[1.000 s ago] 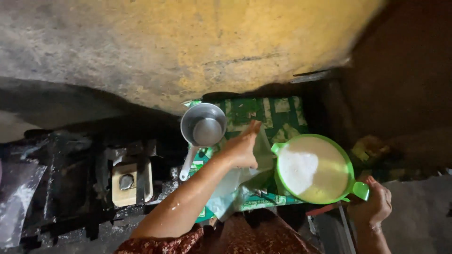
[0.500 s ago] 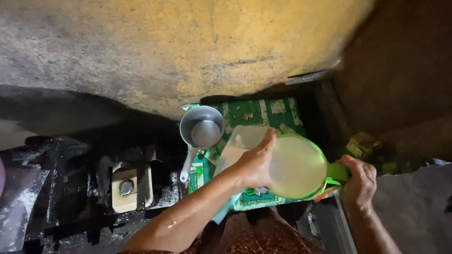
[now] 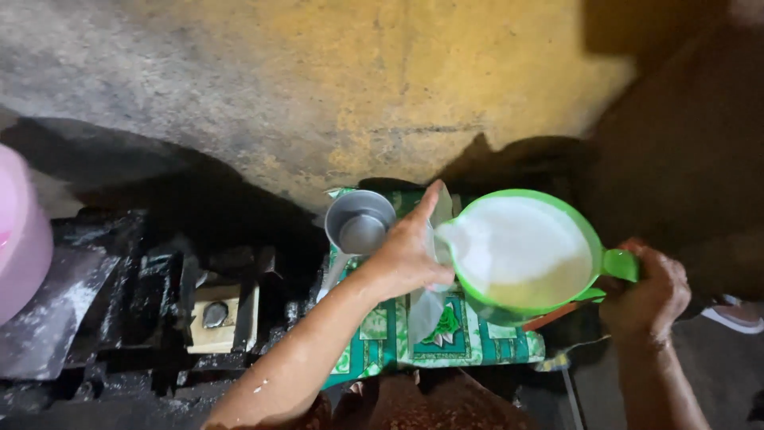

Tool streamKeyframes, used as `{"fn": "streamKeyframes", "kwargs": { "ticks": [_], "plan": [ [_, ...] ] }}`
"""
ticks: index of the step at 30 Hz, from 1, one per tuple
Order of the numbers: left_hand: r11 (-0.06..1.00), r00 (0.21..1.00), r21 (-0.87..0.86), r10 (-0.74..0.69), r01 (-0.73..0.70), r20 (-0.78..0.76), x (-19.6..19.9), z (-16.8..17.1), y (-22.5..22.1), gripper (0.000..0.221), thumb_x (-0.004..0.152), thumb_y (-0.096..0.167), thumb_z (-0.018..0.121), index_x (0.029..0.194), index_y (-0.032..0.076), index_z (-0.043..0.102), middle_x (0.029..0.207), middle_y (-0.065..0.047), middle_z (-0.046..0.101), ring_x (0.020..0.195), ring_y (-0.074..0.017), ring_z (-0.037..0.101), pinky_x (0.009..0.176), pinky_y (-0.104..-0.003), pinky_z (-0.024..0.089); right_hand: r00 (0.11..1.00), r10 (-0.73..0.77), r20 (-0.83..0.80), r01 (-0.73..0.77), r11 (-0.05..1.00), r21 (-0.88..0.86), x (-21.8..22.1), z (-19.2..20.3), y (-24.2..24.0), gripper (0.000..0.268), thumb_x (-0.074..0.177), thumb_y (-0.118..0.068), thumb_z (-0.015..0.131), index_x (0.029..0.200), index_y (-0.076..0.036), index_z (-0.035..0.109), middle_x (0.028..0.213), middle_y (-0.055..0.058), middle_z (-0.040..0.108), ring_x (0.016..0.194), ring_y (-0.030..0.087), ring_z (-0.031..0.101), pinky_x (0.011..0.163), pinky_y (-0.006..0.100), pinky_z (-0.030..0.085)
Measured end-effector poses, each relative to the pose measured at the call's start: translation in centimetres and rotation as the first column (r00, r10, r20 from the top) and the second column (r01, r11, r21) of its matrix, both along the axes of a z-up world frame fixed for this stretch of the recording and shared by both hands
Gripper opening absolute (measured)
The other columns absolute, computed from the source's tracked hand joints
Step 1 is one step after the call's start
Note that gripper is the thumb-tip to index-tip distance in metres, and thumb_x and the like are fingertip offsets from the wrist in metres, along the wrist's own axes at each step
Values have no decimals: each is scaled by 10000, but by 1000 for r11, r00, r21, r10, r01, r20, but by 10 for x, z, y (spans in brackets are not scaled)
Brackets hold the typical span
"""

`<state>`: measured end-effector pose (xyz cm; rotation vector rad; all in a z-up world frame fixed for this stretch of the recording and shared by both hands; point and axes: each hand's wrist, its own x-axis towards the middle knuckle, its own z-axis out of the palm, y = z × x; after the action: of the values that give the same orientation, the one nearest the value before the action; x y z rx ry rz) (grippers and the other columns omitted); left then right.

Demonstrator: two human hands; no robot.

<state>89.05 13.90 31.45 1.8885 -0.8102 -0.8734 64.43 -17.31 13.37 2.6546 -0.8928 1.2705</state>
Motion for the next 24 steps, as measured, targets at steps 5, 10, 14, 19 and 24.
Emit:
{"fn": "streamKeyframes", "kwargs": {
  "ticks": [5, 10, 14, 19, 24],
  "plan": [
    [979, 980, -151, 115, -141, -165, 8, -26, 10, 1194, 566, -49, 610, 1598, 293, 116, 1690, -32, 173, 573, -127, 570, 425, -258, 510, 998, 56, 38, -53, 995, -83, 9, 11, -16, 519, 734, -207, 712, 1229, -62, 775, 1151, 90, 771, 989, 365, 690, 918, 451, 520],
    [978, 974, -112, 155, -175, -167, 13, -40, 26, 1219, 567, -67, 596, 1591, 382, 112, 1674, -67, 219, 698, -145, 590, 458, -269, 516, 985, 146, 96, -140, 988, -63, 19, 21, -18, 682, 571, -127, 713, 1232, 14, 808, 1182, 143, 787, 1058, 297, 736, 969, 352, 556],
    [960, 965, -201, 153, -196, -212, 14, -48, 33, 1206, 589, -106, 604, 1579, 389, 127, 1689, -20, 196, 600, -109, 511, 435, -254, 536, 980, 197, 33, -194, 978, -74, 28, 30, -19, 689, 575, -98, 718, 1253, -15, 805, 1178, 135, 781, 1063, 332, 742, 1000, 403, 558],
    [953, 959, -235, 131, -191, -250, 12, -41, 38, 1232, 606, -180, 610, 1582, 367, 97, 1708, -40, 74, 729, -165, 641, 428, -243, 545, 962, 271, -11, -270, 953, -139, 45, 35, -28, 741, 581, -107, 669, 1297, 30, 800, 1201, 150, 783, 1112, 325, 730, 1054, 394, 554],
    [961, 974, -215, 138, -176, -181, 5, -35, 43, 1207, 573, -98, 622, 1592, 303, 114, 1699, -18, 151, 772, -170, 661, 428, -239, 522, 950, 311, -4, -311, 950, -16, 57, 21, -49, 806, 509, 23, 643, 1301, 63, 783, 1164, 169, 745, 1112, 285, 683, 1039, 310, 510]
  ]
}}
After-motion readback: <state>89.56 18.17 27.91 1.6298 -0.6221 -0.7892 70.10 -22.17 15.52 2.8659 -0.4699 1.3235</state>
